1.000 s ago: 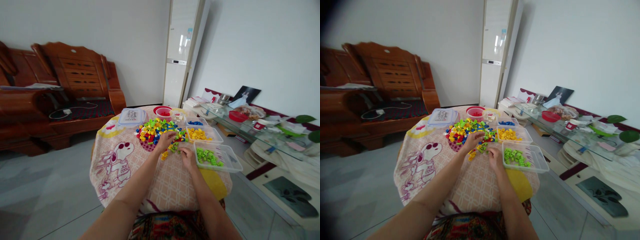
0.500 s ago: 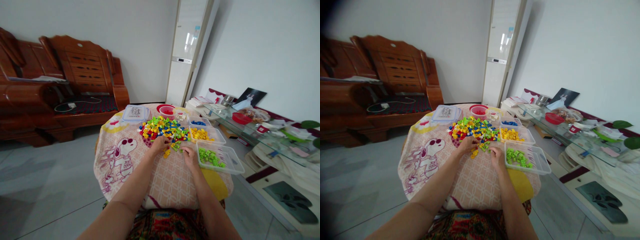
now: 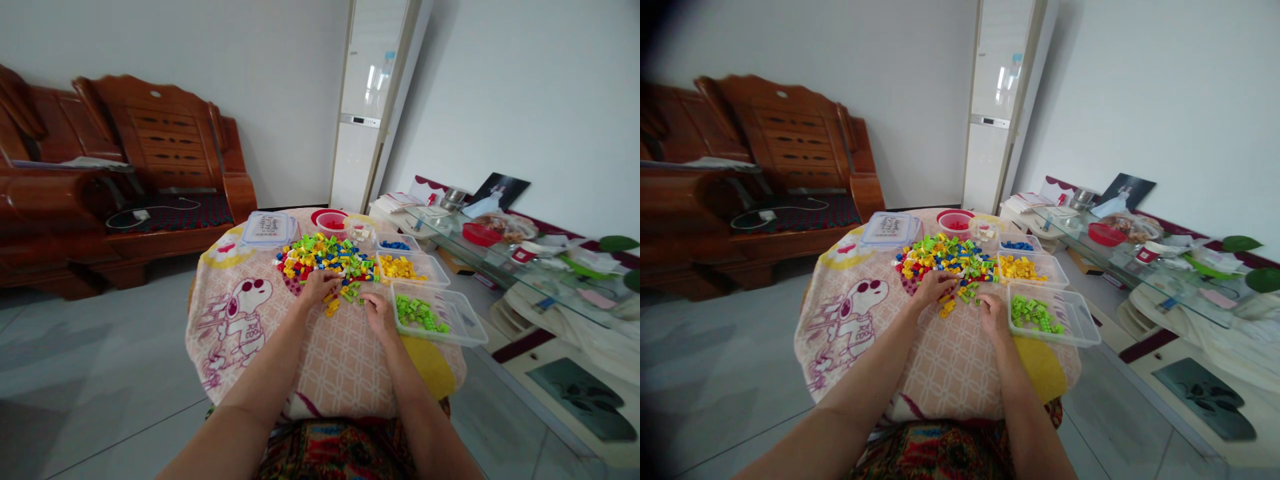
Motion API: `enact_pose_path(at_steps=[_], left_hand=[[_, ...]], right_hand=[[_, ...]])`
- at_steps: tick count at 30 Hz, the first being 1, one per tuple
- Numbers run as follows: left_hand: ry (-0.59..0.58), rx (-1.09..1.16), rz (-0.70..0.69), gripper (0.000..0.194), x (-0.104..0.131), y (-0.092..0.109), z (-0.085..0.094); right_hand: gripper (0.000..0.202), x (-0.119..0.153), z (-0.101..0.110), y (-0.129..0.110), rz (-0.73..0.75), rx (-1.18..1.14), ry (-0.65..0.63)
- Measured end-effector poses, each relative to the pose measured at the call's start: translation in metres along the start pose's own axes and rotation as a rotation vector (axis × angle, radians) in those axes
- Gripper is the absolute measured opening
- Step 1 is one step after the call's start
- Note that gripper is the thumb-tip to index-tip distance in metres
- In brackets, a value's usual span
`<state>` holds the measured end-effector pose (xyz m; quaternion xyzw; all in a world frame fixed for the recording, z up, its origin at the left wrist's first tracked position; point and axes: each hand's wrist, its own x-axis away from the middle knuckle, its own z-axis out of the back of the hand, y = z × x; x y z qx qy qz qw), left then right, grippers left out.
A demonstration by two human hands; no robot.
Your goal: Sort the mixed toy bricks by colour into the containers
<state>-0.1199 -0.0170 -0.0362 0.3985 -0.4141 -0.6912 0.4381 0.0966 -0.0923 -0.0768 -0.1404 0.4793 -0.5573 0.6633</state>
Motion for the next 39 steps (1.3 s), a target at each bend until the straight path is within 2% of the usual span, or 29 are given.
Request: enact_pose_path(at_steps=[4, 11, 19, 23, 27, 31, 35, 39], left_hand=[[-0.020, 0.096, 0.080, 0.032, -0.001, 0.001, 0.000], [-0.031, 0.145, 0.120, 0.026, -0.002, 0.000, -0.001], [-0.065, 0.280, 0.080, 0.039, 0.000, 0.000, -0.004], [-0.057, 0.347, 0.098, 0.034, 0.000, -0.001, -0.006], [-0.030, 0.310, 0.119, 0.025, -0.003, 0.000, -0.011], [0.009, 0.169, 0.088, 0.017, -0.017, 0.011, -0.030], [-0.045, 0.051, 0.016, 0.019, -0.037, 0.036, -0.062], [-0.059, 0.090, -0.064, 0.024, -0.055, 0.059, -0.093]], right_hand=[[0.029, 0.000, 0.000, 0.000, 0.001, 0.001, 0.000], [0.030, 0.000, 0.000, -0.001, 0.012, 0.005, -0.003], [0.030, 0.000, -0.001, 0.000, -0.003, -0.004, -0.007], [0.029, 0.001, -0.001, 0.000, 0.003, 0.000, -0.005], [0.030, 0.001, -0.002, 0.000, -0.008, 0.018, -0.015], [0.030, 0.000, -0.003, 0.002, -0.018, 0.015, -0.017], [0.030, -0.001, -0.006, 0.004, 0.004, -0.008, -0.001], [0.027, -0.003, -0.007, 0.004, 0.035, -0.038, 0.019]])
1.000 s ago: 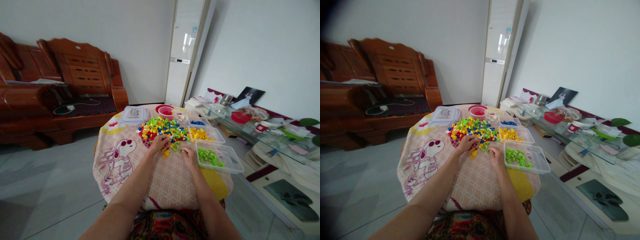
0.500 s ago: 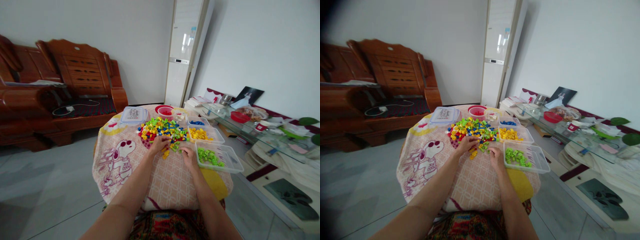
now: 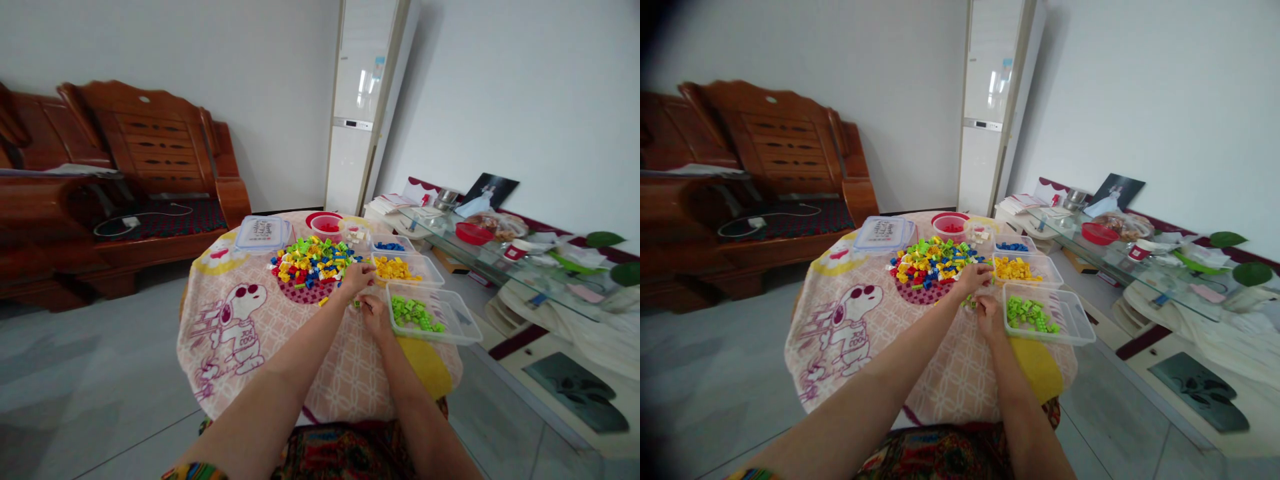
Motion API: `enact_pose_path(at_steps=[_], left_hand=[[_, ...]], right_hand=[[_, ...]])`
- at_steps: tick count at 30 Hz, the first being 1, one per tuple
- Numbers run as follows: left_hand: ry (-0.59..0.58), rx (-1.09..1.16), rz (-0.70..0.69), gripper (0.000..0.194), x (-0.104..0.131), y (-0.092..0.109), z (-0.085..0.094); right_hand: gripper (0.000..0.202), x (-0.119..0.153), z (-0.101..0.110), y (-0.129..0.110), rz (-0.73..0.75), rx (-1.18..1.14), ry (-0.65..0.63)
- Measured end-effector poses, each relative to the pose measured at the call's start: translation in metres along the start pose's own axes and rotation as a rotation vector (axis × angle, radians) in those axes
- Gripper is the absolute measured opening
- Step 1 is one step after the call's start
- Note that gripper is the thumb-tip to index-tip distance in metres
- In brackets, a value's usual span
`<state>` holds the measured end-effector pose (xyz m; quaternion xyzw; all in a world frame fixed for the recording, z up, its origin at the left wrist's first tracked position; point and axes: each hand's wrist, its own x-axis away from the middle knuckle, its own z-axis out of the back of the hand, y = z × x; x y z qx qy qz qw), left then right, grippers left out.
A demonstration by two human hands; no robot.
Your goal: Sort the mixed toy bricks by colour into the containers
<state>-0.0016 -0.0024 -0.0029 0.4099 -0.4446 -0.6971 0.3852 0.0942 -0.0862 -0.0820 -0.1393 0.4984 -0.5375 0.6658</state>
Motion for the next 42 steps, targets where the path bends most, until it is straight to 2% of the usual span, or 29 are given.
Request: enact_pose_path(at_steps=[3, 5, 9, 13, 17, 21, 28, 33, 37, 40, 42], left_hand=[[-0.008, 0.013, -0.040, 0.028, -0.006, 0.003, -0.008], [-0.006, 0.017, -0.068, 0.033, -0.005, -0.001, -0.001], [0.094, -0.048, -0.083, 0.037, 0.008, -0.020, 0.032], [0.176, -0.075, -0.029, 0.033, 0.027, -0.040, 0.066], [0.248, -0.111, 0.074, 0.029, 0.047, -0.054, 0.082], [0.227, -0.193, 0.073, 0.028, 0.057, -0.054, 0.083], [0.161, -0.426, 0.013, 0.028, 0.060, -0.048, 0.079], [0.159, -0.536, 0.057, 0.029, 0.062, -0.048, 0.077], [0.178, -0.546, 0.064, 0.029, 0.062, -0.049, 0.076], [0.171, -0.554, 0.055, 0.029, 0.060, -0.052, 0.076], [0.157, -0.556, 0.055, 0.030, 0.060, -0.054, 0.076]], right_hand=[[0.026, 0.000, 0.000, -0.001, 0.002, -0.005, 0.000], [0.027, 0.000, 0.000, -0.001, -0.016, -0.002, -0.002], [0.029, 0.001, 0.000, -0.003, -0.037, 0.021, -0.031], [0.029, 0.003, 0.002, -0.006, -0.038, 0.047, -0.030], [0.029, 0.004, 0.006, -0.008, -0.013, 0.065, -0.045], [0.030, 0.003, 0.007, -0.007, -0.018, 0.075, -0.042], [0.030, 0.002, 0.007, -0.008, -0.057, 0.070, -0.046], [0.031, 0.002, 0.007, -0.013, -0.044, 0.089, -0.062], [0.033, 0.005, 0.004, -0.028, 0.069, 0.170, -0.040], [0.033, 0.006, 0.012, -0.045, 0.202, 0.200, -0.036], [0.034, 0.001, 0.028, -0.053, 0.133, 0.262, 0.026]])
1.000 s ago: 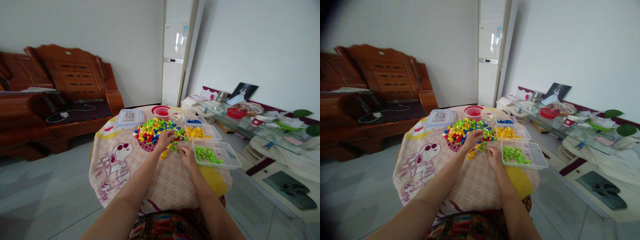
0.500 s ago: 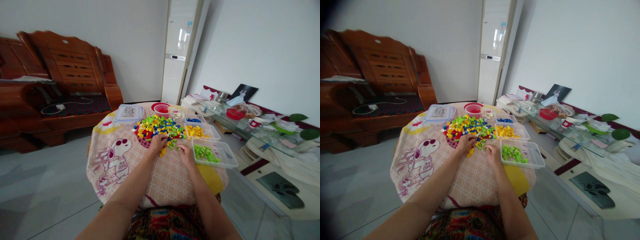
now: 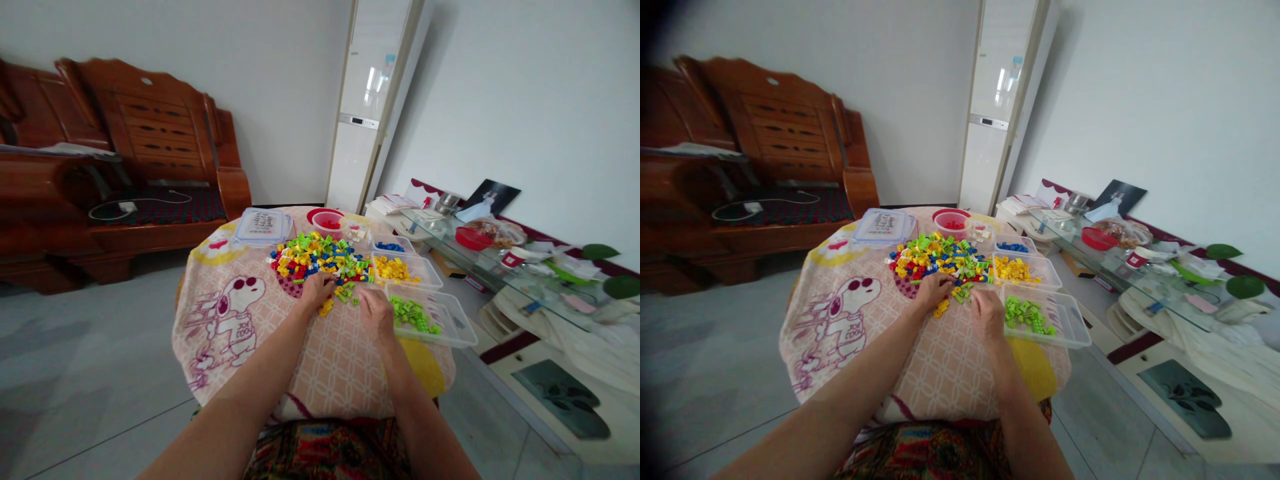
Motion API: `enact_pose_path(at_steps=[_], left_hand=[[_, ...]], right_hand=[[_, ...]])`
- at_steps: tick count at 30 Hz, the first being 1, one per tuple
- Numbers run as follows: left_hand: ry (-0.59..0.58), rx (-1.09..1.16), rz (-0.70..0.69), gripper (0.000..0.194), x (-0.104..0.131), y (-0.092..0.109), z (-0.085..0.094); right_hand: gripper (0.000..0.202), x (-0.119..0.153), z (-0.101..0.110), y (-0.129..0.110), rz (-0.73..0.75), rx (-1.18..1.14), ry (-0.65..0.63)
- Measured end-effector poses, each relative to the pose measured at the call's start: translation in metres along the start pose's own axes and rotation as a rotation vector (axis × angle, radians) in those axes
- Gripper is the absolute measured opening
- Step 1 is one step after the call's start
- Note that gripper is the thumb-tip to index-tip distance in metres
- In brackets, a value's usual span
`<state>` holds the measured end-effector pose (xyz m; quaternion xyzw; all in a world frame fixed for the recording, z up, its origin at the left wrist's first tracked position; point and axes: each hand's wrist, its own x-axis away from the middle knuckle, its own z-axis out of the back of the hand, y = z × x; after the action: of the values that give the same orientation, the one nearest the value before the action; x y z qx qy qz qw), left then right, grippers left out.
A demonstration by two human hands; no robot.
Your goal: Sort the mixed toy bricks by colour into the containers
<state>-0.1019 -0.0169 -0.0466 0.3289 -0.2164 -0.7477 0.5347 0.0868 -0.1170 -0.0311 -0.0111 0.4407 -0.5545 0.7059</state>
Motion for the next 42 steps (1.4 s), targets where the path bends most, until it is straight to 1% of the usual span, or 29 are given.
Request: enact_pose_path(at_steps=[3, 5, 7, 9, 12, 16, 23, 28, 31, 33, 37, 38, 40, 42], left_hand=[[-0.004, 0.006, 0.008, 0.031, 0.000, 0.000, -0.001], [-0.002, 0.012, 0.015, 0.032, 0.000, 0.000, -0.001], [-0.005, 0.017, 0.019, 0.031, 0.000, 0.001, -0.002], [-0.003, 0.014, 0.024, 0.031, 0.000, 0.001, -0.002], [0.002, 0.006, 0.028, 0.031, 0.000, 0.001, -0.002], [0.004, 0.010, 0.025, 0.031, 0.001, 0.001, -0.001], [0.005, 0.007, 0.027, 0.030, 0.002, 0.003, 0.001], [0.007, 0.000, 0.025, 0.030, 0.002, 0.004, 0.001], [0.008, -0.004, 0.035, 0.030, 0.002, 0.005, 0.001], [0.004, -0.006, 0.043, 0.030, 0.002, 0.005, 0.001], [0.006, -0.008, 0.036, 0.030, 0.002, 0.005, 0.002], [0.009, -0.006, 0.032, 0.030, 0.002, 0.005, 0.002], [0.013, 0.000, 0.022, 0.030, 0.002, 0.004, 0.001], [0.011, 0.004, 0.019, 0.030, 0.002, 0.004, 0.001]], right_hand=[[0.037, -0.018, 0.036, 0.014, -0.257, 0.144, 0.042], [0.036, -0.031, 0.059, 0.028, -0.414, 0.311, 0.038], [0.035, -0.041, 0.075, 0.041, -0.518, 0.475, -0.034], [0.033, -0.048, 0.082, 0.049, -0.562, 0.591, -0.111], [0.034, -0.054, 0.081, 0.053, -0.563, 0.692, -0.177], [0.041, -0.061, 0.073, 0.054, -0.561, 0.744, -0.233], [0.041, -0.070, 0.067, 0.050, -0.573, 0.773, -0.274], [0.038, -0.071, 0.064, 0.050, -0.546, 0.786, -0.296], [0.037, -0.074, 0.064, 0.050, -0.544, 0.773, -0.291], [0.037, -0.076, 0.065, 0.051, -0.554, 0.751, -0.259], [0.045, -0.079, 0.073, 0.052, -0.539, 0.672, -0.077], [0.045, -0.078, 0.075, 0.053, -0.539, 0.659, -0.050], [0.043, -0.074, 0.078, 0.057, -0.554, 0.658, -0.061], [0.039, -0.068, 0.079, 0.061, -0.569, 0.674, -0.123]])
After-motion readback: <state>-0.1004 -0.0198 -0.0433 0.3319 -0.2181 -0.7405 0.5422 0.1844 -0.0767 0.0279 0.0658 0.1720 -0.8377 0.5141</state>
